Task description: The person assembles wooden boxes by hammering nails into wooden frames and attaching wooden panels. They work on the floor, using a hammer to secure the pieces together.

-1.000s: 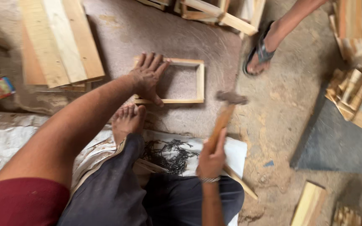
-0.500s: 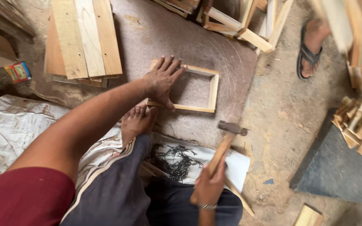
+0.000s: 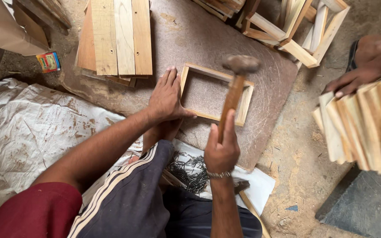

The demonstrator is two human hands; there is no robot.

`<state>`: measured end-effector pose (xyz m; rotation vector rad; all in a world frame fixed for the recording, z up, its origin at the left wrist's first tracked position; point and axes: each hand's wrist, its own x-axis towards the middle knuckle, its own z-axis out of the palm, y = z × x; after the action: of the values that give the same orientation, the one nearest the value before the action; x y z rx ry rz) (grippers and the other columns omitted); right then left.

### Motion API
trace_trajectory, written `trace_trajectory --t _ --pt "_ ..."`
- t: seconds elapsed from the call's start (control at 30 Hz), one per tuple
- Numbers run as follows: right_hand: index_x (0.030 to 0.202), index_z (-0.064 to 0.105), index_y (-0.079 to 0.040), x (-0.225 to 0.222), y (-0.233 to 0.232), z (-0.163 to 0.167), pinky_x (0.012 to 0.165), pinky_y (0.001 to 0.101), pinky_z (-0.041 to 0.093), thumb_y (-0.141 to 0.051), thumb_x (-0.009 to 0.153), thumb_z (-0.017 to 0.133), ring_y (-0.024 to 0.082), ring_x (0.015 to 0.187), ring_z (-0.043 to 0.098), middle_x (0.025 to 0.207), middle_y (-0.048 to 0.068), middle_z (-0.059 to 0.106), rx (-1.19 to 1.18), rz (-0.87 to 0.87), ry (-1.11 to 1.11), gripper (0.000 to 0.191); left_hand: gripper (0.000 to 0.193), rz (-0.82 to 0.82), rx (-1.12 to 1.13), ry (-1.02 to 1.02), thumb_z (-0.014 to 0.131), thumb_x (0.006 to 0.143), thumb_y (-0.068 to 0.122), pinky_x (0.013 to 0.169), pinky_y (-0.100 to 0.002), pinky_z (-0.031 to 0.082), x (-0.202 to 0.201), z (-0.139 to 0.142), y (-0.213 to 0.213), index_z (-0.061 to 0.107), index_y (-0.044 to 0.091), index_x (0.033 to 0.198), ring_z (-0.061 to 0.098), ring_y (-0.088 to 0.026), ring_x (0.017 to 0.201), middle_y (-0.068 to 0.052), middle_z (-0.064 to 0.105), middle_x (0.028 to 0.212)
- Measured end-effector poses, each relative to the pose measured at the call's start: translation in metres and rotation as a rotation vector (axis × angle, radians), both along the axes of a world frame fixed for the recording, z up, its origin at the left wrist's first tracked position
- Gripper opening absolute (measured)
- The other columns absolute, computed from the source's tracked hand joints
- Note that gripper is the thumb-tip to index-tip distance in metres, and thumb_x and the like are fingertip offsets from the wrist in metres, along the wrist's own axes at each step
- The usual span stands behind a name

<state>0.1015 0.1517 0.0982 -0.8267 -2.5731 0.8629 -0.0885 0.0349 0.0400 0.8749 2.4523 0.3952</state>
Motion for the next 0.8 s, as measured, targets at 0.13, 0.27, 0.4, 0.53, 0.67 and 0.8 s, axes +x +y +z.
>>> trace_trajectory --t 0.13,0.27,0.4,0.53,0.67,0.8 --pt "0.162 0.034 -0.012 -0.022 -0.005 -0.015 0.072 0.0370 0.065 -0.017 0.101 0.065 0.032 0.099 0.075 0.123 0.023 0.072 0.159 0.193 0.080 0.068 0.157 0.032 0.078 0.142 0.078 0.054 0.090 0.121 -0.052 0.009 0.007 -0.009 -0.006 0.008 -0.013 0.150 0.006 -0.047 0.149 -0.037 0.009 0.164" --pt "0.162 0.032 -0.011 -0.025 -0.002 -0.018 0.079 0.0399 0.065 -0.018 0.101 0.065 0.034 0.101 0.076 0.124 0.024 0.071 0.026 0.196 -0.104 0.069 0.150 0.029 0.269 0.121 0.078 0.059 0.084 0.127 -0.049 0.017 0.009 -0.007 -0.008 0.015 -0.010 0.158 0.019 -0.043 0.154 -0.032 0.022 0.164" --pt "0.163 0.028 -0.013 -0.024 0.006 -0.016 0.079 0.0376 0.066 -0.018 0.104 0.064 0.035 0.105 0.074 0.132 0.026 0.068 0.148 0.238 -0.006 0.070 0.151 0.005 0.000 0.055 0.081 0.054 0.084 0.124 -0.050 0.017 0.002 0.008 0.001 0.012 -0.006 0.155 0.019 -0.039 0.152 -0.027 0.022 0.161" --pt "0.164 0.026 -0.021 -0.030 0.001 -0.026 0.063 0.0333 0.065 -0.022 0.108 0.061 0.027 0.087 0.076 0.118 0.015 0.074 0.143 0.145 -0.195 0.066 0.150 -0.054 -0.128 0.051 0.082 0.057 0.084 0.123 -0.053 0.018 -0.003 0.024 0.009 0.012 -0.007 0.154 0.022 -0.041 0.150 -0.029 0.024 0.158" --pt "0.162 0.026 -0.019 -0.031 0.003 -0.038 0.050 0.0318 0.063 -0.018 0.101 0.065 0.024 0.074 0.077 0.118 0.019 0.074 0.096 0.118 -0.223 0.073 0.150 -0.072 -0.123 0.087 0.085 0.055 0.081 0.123 -0.053 0.021 -0.003 0.033 0.009 0.018 -0.011 0.153 0.028 -0.041 0.148 -0.030 0.032 0.156" --pt "0.165 0.024 -0.021 -0.018 0.007 -0.040 0.059 0.0311 0.065 -0.019 0.103 0.065 0.026 0.085 0.077 0.110 0.019 0.075 0.109 0.086 -0.116 0.075 0.149 -0.053 -0.118 0.101 0.087 0.054 0.079 0.120 -0.054 0.026 -0.001 0.037 0.007 0.023 -0.014 0.151 0.037 -0.039 0.143 -0.029 0.042 0.149"
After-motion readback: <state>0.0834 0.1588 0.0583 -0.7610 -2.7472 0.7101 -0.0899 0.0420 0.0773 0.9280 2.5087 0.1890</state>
